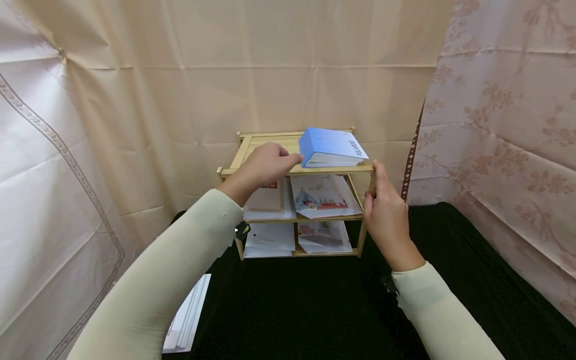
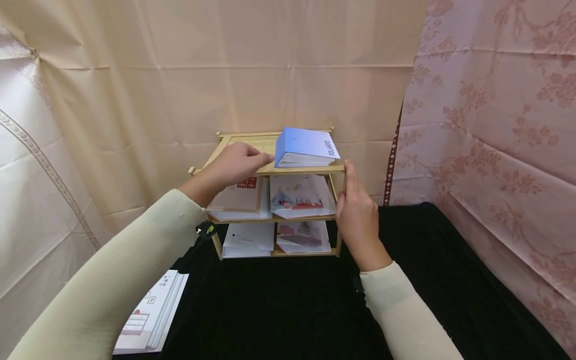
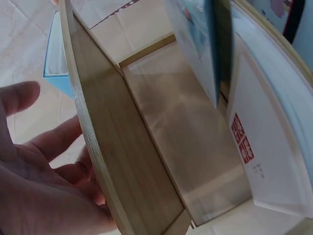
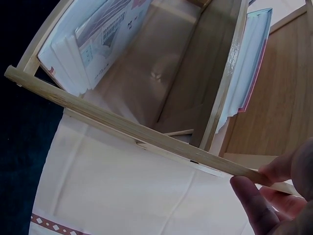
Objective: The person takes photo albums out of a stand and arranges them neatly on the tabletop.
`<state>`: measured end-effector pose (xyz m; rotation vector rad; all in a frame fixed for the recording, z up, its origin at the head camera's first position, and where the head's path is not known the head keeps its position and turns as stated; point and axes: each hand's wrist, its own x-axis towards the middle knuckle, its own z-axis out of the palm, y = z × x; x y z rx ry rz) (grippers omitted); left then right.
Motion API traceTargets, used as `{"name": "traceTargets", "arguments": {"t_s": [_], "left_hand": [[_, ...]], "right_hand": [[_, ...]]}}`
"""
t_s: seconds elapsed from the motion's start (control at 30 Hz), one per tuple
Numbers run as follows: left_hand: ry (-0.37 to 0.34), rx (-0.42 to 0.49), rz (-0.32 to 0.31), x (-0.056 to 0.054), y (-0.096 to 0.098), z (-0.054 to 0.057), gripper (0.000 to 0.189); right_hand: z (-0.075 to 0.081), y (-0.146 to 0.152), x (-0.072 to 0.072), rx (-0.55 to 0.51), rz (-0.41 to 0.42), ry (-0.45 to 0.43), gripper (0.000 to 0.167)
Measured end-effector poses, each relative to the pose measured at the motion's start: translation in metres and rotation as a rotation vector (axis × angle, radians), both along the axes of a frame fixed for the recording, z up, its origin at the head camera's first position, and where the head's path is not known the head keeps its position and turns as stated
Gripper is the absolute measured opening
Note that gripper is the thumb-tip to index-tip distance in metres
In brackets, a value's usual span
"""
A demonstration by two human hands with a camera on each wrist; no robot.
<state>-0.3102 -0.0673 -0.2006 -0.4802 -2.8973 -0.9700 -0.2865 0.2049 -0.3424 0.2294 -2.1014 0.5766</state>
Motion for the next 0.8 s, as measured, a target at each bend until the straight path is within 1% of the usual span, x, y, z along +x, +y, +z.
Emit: {"name": "traceTargets", "arguments": {"t_s": [0.07, 0.13, 0.3, 0.4, 0.47, 0.53, 0.6, 0.67, 0.8], "left_hand": [[-0.014, -0.004, 0.022, -0.003, 0.004, 0.002, 0.057], [-0.028, -0.017, 0.041, -0.006, 0.008, 0.005, 0.062], [-0.064, -0.035, 0.062, -0.012, 0.018, 0.012, 0.068], [-0.098, -0.029, 0.084, -0.013, 0.022, 0.016, 0.066], [-0.12, -0.03, 0.102, -0.013, 0.023, 0.019, 0.071], [-0.122, -0.039, 0.106, -0.015, 0.025, 0.021, 0.075], [-0.12, -0.054, 0.103, -0.018, 0.028, 0.022, 0.073], [-0.114, -0.07, 0.097, -0.022, 0.03, 0.021, 0.067], [-0.144, -0.063, 0.1, -0.027, 0.034, 0.02, 0.067]], "right_hand": [[0.0, -0.001, 0.0, -0.003, 0.002, -0.002, 0.079], [0.0, -0.002, 0.0, -0.006, 0.003, -0.003, 0.079], [-0.001, -0.005, -0.001, -0.01, 0.012, -0.002, 0.079], [-0.001, -0.007, -0.002, -0.011, 0.021, -0.001, 0.08], [0.0, -0.008, -0.003, -0.013, 0.021, 0.001, 0.08], [0.0, -0.008, -0.003, -0.014, 0.014, 0.002, 0.08], [0.0, -0.007, -0.003, -0.018, 0.005, 0.002, 0.08], [0.0, -0.006, -0.002, -0.022, -0.003, -0.003, 0.08], [-0.001, -0.003, -0.001, -0.03, -0.009, -0.013, 0.081]]}}
